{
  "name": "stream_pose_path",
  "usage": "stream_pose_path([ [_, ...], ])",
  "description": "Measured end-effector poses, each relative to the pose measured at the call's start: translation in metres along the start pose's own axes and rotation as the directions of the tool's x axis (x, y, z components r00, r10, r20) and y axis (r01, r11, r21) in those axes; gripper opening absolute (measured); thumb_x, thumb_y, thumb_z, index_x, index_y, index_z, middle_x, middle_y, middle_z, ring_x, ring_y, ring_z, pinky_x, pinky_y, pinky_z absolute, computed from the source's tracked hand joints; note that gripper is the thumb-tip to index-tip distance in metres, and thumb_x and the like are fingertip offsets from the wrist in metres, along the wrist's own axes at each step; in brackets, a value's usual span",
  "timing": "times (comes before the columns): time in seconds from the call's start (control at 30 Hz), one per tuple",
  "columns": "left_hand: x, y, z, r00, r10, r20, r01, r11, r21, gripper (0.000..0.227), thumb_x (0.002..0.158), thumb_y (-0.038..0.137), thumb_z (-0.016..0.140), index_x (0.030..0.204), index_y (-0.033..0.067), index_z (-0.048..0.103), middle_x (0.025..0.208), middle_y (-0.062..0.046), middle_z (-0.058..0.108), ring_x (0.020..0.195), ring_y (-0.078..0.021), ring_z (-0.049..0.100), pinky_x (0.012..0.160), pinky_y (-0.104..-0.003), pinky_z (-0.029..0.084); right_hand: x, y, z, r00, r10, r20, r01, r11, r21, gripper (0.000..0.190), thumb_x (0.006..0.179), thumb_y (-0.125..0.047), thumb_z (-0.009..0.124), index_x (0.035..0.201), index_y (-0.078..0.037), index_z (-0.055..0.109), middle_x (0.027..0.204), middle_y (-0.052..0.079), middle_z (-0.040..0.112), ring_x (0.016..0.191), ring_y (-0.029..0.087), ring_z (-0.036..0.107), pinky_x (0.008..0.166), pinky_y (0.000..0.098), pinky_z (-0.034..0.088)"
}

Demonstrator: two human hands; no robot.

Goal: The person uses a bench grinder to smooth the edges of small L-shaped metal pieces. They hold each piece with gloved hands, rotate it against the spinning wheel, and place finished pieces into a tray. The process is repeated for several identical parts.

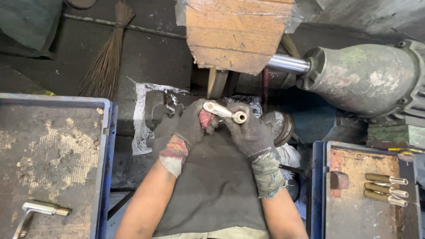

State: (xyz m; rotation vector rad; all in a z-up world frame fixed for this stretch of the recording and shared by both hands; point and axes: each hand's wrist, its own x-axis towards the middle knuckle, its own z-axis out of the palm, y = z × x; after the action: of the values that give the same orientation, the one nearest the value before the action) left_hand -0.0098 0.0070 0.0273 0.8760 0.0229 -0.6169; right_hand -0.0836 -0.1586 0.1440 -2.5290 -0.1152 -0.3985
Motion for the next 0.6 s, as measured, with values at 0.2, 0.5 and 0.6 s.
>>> stream_pose_path([
  [0.2, 0.035, -0.036, -0.012, 0.992, -0.108, -0.063, 0.084, 0.95, -0.299, 0.036, 0.104, 0.031, 0.042, 0.087, 0.0035, 0.059, 0.064, -0.006, 0.054, 0.057, -0.0185, 0.056, 0.049, -0.035, 0.047, 0.003, -0.004, 0.007, 0.997, 0.075, 0.023, -0.073, 0.994, -0.085, 0.03, 0.096, -0.028, 0.071, 0.121, -0.013, 0.061, 0.112, 0.007, 0.071, 0.091, 0.03, 0.072, 0.07, 0.0426, 0.058],
  [0.5, 0.074, -0.094, -0.036, 0.989, 0.146, 0.023, -0.145, 0.988, -0.05, 0.019, 0.1, 0.018, 0.051, 0.09, 0.0046, 0.06, 0.073, -0.002, 0.055, 0.063, -0.0121, 0.051, 0.054, -0.029, 0.042, 0.014, 0.013, 0.029, 0.992, -0.126, -0.02, 0.122, 0.98, -0.157, 0.043, 0.1, -0.026, 0.066, 0.135, -0.004, 0.052, 0.122, 0.019, 0.063, 0.108, 0.037, 0.065, 0.088, 0.043, 0.056],
  [0.6, 0.069, -0.082, -0.027, 0.993, -0.058, -0.103, -0.009, 0.834, -0.552, 0.023, 0.105, 0.02, 0.055, 0.088, 0.0051, 0.057, 0.072, -0.002, 0.053, 0.06, -0.013, 0.051, 0.049, -0.029, 0.04, 0.018, 0.021, 0.036, 0.998, -0.03, 0.056, 0.034, 0.997, -0.063, 0.043, 0.099, -0.024, 0.064, 0.135, -0.002, 0.053, 0.12, 0.022, 0.064, 0.106, 0.041, 0.064, 0.089, 0.0459, 0.054],
])
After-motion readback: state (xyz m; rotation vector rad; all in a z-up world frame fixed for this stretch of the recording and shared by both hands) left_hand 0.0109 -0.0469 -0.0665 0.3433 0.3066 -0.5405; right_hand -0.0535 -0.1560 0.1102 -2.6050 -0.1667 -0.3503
